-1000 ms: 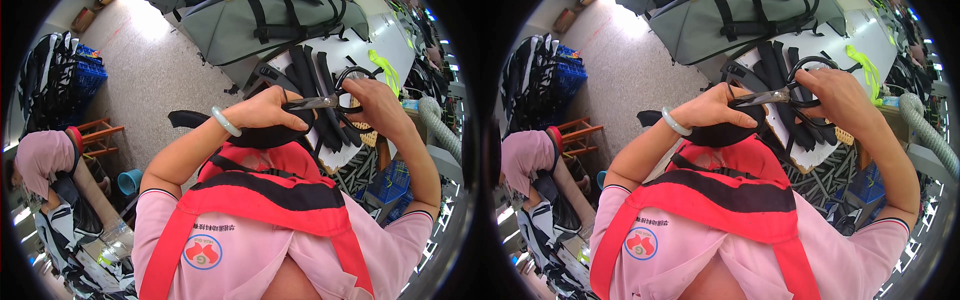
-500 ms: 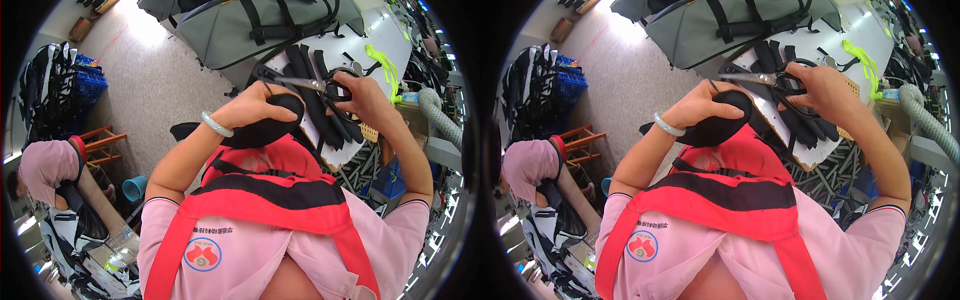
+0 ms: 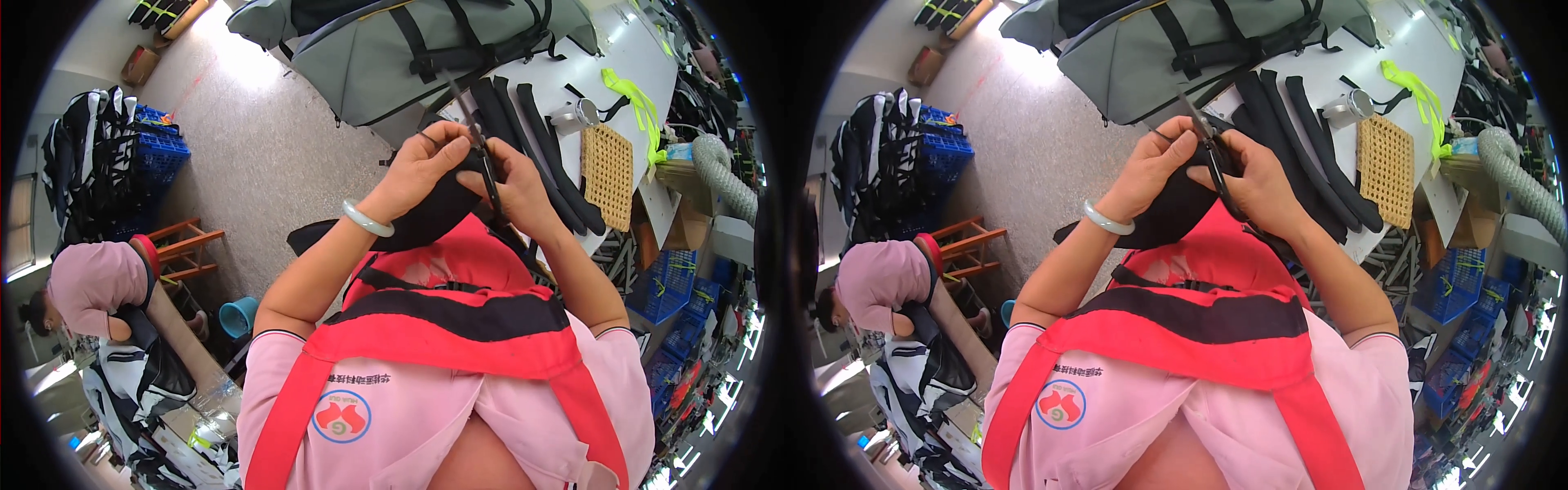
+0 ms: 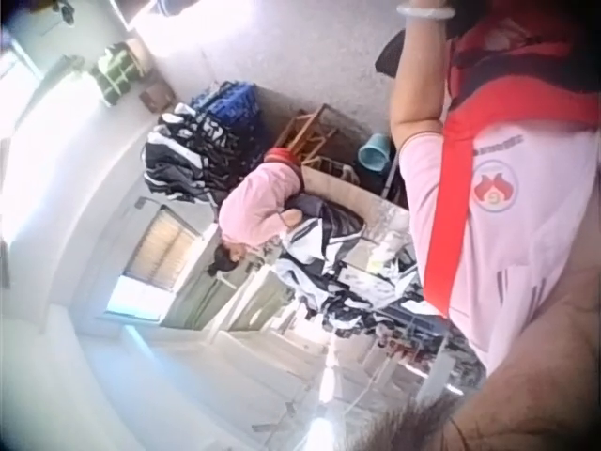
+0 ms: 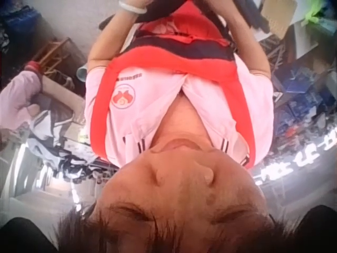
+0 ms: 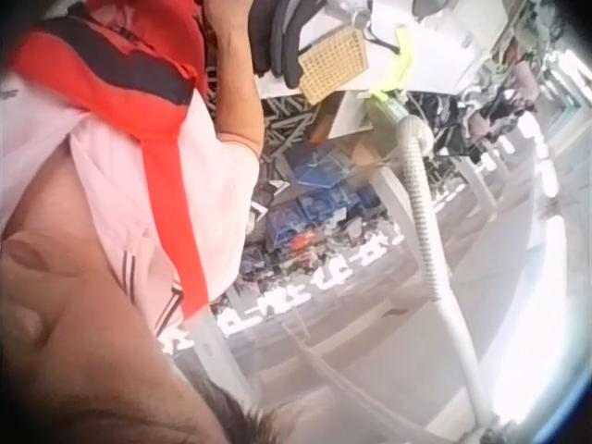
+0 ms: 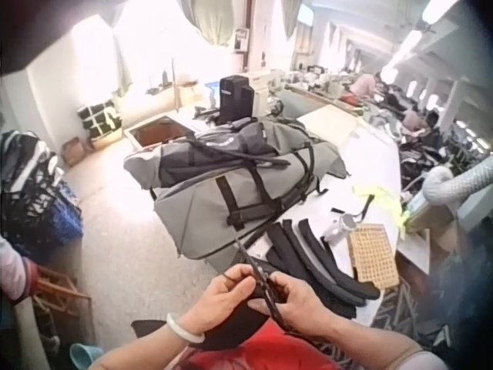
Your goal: Trim excess material from black curved padded straps using scissors.
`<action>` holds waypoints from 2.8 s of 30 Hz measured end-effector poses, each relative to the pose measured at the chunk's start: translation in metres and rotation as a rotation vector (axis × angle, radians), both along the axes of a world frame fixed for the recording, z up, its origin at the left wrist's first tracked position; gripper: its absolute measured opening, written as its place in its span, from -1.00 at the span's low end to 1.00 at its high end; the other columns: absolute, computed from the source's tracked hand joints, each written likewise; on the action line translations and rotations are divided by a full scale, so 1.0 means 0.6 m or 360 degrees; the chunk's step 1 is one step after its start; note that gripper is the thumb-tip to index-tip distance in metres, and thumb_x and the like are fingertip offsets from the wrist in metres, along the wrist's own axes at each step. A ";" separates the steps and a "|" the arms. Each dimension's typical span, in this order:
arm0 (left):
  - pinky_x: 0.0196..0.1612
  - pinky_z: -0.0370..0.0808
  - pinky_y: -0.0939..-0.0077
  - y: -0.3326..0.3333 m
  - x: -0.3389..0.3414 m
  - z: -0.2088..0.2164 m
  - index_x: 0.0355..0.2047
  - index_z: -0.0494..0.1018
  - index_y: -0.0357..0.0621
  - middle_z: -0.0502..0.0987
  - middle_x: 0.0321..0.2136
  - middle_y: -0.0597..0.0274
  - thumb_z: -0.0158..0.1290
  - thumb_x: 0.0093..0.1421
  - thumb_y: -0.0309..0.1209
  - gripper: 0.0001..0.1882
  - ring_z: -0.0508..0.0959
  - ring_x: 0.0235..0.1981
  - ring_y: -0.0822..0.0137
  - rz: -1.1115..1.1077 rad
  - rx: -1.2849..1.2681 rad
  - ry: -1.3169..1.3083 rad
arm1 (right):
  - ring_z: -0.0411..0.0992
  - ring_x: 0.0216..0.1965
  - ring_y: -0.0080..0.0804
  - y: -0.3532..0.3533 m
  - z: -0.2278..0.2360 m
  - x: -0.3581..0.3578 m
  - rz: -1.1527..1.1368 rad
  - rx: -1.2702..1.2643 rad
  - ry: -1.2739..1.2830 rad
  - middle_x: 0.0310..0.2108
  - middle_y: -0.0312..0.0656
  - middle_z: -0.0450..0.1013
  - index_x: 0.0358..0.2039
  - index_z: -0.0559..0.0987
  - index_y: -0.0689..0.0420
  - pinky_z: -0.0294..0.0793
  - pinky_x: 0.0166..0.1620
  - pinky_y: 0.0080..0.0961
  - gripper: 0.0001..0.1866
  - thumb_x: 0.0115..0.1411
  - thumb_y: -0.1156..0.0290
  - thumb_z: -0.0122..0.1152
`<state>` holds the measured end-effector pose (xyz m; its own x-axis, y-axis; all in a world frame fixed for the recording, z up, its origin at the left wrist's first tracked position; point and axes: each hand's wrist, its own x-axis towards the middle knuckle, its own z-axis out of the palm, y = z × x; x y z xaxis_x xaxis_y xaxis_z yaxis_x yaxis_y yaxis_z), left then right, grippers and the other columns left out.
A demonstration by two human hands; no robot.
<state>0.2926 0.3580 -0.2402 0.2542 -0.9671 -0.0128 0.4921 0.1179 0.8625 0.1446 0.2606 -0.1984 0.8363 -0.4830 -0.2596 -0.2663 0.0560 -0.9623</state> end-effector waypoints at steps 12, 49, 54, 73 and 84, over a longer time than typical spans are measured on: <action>-0.04 0.44 0.47 0.131 -0.012 0.014 -0.10 0.40 -0.27 0.52 -0.21 0.23 0.02 0.30 -0.34 -0.74 0.51 -0.14 0.35 0.0002 0.0349 -0.0348 | 0.39 -0.51 -0.68 0.041 -0.005 0.020 -0.0429 0.0225 -0.0356 -0.47 -0.38 0.41 -0.13 0.39 0.16 0.37 -0.49 -0.73 -0.67 0.17 0.38 0.32; -0.03 0.50 0.47 0.121 0.045 -0.025 -0.10 0.46 -0.17 0.56 -0.21 0.27 0.20 0.06 -0.65 -0.63 0.57 -0.17 0.37 0.0484 0.0132 0.0447 | 0.29 -0.36 -0.38 0.017 0.010 -0.040 0.0566 -0.0222 0.0440 -0.43 -0.18 0.35 -0.14 0.41 0.25 0.34 -0.20 -0.45 -0.37 -0.10 0.16 0.51; -0.03 0.50 0.48 0.126 0.040 -0.027 -0.08 0.44 -0.16 0.55 -0.20 0.27 0.20 0.05 -0.66 -0.60 0.56 -0.16 0.39 0.0433 0.0132 0.0377 | 0.35 -0.38 -0.31 0.025 0.002 -0.035 0.0558 -0.0353 0.0425 -0.46 -0.13 0.38 -0.12 0.40 0.22 0.35 -0.23 -0.40 -0.32 -0.12 0.09 0.51; -0.02 0.51 0.45 0.138 0.045 -0.043 -0.05 0.42 -0.21 0.55 -0.20 0.24 0.18 0.05 -0.69 -0.58 0.56 -0.16 0.35 0.0358 0.0110 0.0330 | 0.19 -0.60 -0.54 0.031 -0.005 -0.033 0.0449 0.0135 0.0613 -0.66 -0.30 0.23 -0.24 0.44 0.20 0.23 -0.49 -0.50 -0.44 -0.10 0.12 0.52; -0.09 0.49 0.48 0.135 0.045 -0.044 -0.09 0.42 -0.18 0.52 -0.18 0.27 0.25 0.06 -0.54 -0.61 0.53 -0.19 0.39 0.0486 0.0109 0.0520 | 0.31 -0.48 -0.30 0.042 -0.016 -0.031 0.0547 -0.0464 0.0495 -0.50 -0.09 0.37 -0.14 0.41 0.23 0.34 -0.34 -0.39 -0.32 -0.09 0.01 0.48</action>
<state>0.3194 0.4391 -0.2664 0.4997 -0.8425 -0.2011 0.6913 0.2481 0.6786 0.1259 0.2860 -0.2081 0.8636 -0.2844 -0.4163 -0.4970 -0.3414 -0.7977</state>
